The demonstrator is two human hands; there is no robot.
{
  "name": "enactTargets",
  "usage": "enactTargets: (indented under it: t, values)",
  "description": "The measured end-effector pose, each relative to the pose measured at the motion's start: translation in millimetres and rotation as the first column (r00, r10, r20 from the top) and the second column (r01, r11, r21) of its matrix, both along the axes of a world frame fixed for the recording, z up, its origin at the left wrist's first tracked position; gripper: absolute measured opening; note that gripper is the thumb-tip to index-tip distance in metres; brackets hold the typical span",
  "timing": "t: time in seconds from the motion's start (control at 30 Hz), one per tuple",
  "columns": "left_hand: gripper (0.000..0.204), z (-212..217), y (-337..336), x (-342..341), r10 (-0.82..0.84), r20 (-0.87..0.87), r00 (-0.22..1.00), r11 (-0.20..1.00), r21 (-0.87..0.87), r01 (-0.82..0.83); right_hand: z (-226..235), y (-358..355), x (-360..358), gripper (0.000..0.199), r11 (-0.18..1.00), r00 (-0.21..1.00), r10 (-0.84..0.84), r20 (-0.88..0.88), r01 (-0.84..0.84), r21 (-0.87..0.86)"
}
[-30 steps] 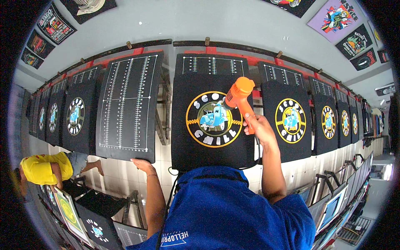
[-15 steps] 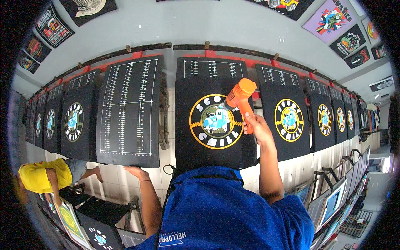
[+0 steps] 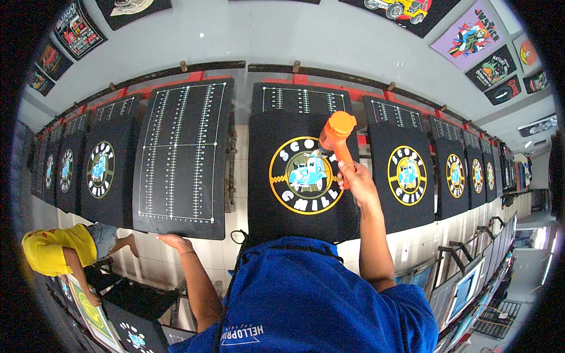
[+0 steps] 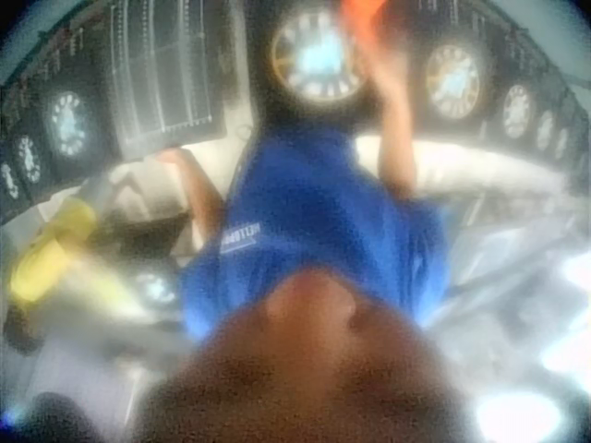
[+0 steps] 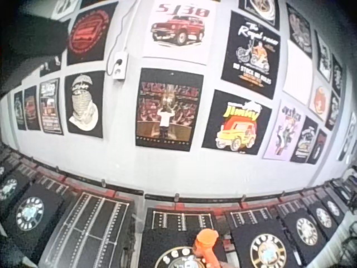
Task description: The person uses a heat gun to dry ink on t-shirts arranged on multiple printing boards, moving sequentially from one shirt to another.
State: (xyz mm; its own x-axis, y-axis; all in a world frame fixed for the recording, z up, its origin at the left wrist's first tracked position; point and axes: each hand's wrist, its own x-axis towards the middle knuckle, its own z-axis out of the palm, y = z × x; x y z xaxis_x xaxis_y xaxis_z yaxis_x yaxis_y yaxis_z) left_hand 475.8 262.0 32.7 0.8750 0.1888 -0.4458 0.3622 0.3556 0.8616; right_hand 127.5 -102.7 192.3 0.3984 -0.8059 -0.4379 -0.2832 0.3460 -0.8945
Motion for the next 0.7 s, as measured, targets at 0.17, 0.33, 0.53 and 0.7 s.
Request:
enactTargets:
  t: [0.17,0.33,0.53,0.7]
  values:
    - [0.071,-26.1,5.1,12.7,0.017,-0.005,1.0,1.0,-0.007,-0.017,-1.9,0.9,4.2,0.031,1.0,1.0,0.0,-0.005,0.0,-0.018]
    - [0.07,-32.5,6.0,14.7,0.024,0.004,1.0,1.0,0.016,-0.024,6.8,-0.6,4.8,0.032,0.999,1.0,-0.011,-0.001,0.011,0.051]
    - [0.068,-30.1,1.2,12.4,0.05,0.053,0.997,0.992,0.11,-0.056,3.5,2.4,9.9,0.034,0.999,1.0,0.028,-0.001,-0.028,0.031]
    - [0.068,-38.5,8.2,15.3,0.061,0.061,0.996,0.992,0.105,-0.067,3.2,3.4,15.3,0.032,0.997,0.998,0.056,0.014,-0.056,0.055]
